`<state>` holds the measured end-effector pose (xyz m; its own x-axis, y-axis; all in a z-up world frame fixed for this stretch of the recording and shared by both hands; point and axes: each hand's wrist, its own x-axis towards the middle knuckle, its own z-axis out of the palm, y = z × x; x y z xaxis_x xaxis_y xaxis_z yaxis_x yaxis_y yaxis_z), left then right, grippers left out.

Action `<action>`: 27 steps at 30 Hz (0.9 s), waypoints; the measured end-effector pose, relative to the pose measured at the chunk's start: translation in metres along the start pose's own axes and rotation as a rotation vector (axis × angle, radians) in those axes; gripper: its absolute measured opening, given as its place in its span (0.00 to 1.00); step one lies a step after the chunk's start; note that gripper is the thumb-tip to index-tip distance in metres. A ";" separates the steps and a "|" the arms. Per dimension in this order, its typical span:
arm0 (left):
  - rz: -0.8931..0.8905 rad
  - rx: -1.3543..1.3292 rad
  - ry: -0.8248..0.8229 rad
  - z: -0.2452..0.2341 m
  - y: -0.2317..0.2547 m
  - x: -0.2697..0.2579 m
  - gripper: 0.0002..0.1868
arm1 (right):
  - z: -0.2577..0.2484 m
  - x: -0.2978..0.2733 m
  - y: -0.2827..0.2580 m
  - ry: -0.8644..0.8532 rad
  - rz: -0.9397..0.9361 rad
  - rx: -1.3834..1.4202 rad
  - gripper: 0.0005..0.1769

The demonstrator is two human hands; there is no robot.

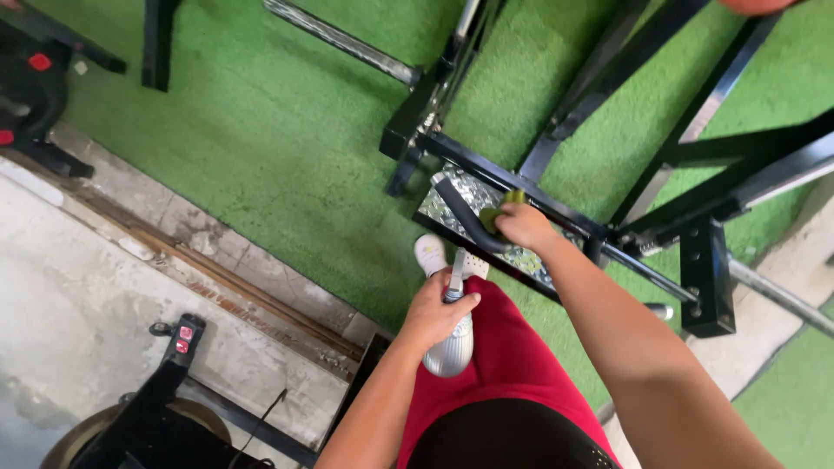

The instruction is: Cleaning gym equipment with a spray bottle and cloth.

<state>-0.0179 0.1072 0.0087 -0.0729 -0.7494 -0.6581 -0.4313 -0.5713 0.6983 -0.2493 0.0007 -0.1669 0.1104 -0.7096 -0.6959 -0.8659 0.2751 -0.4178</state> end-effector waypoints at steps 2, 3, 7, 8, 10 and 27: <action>-0.017 -0.014 -0.001 -0.006 0.012 -0.002 0.35 | -0.003 -0.022 -0.013 0.042 0.024 0.356 0.21; -0.039 -0.021 -0.013 -0.009 0.017 -0.003 0.35 | -0.003 -0.033 -0.018 0.076 0.060 0.720 0.19; -0.038 0.007 0.043 -0.020 0.019 -0.006 0.37 | 0.010 -0.073 -0.074 0.315 -0.437 0.237 0.15; -0.003 -0.025 0.050 -0.022 0.017 -0.004 0.36 | 0.009 -0.074 -0.086 0.307 -0.482 0.047 0.24; 0.032 -0.059 0.064 -0.028 0.013 -0.002 0.36 | 0.017 -0.056 -0.100 0.294 -0.530 -0.147 0.36; 0.102 0.131 -0.116 -0.153 0.031 0.055 0.38 | 0.001 -0.093 -0.106 0.412 -0.409 -0.113 0.28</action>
<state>0.1020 -0.0027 0.0366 -0.2224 -0.7529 -0.6194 -0.5295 -0.4402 0.7252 -0.1676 0.0378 -0.0587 0.2671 -0.9431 -0.1981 -0.8420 -0.1283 -0.5240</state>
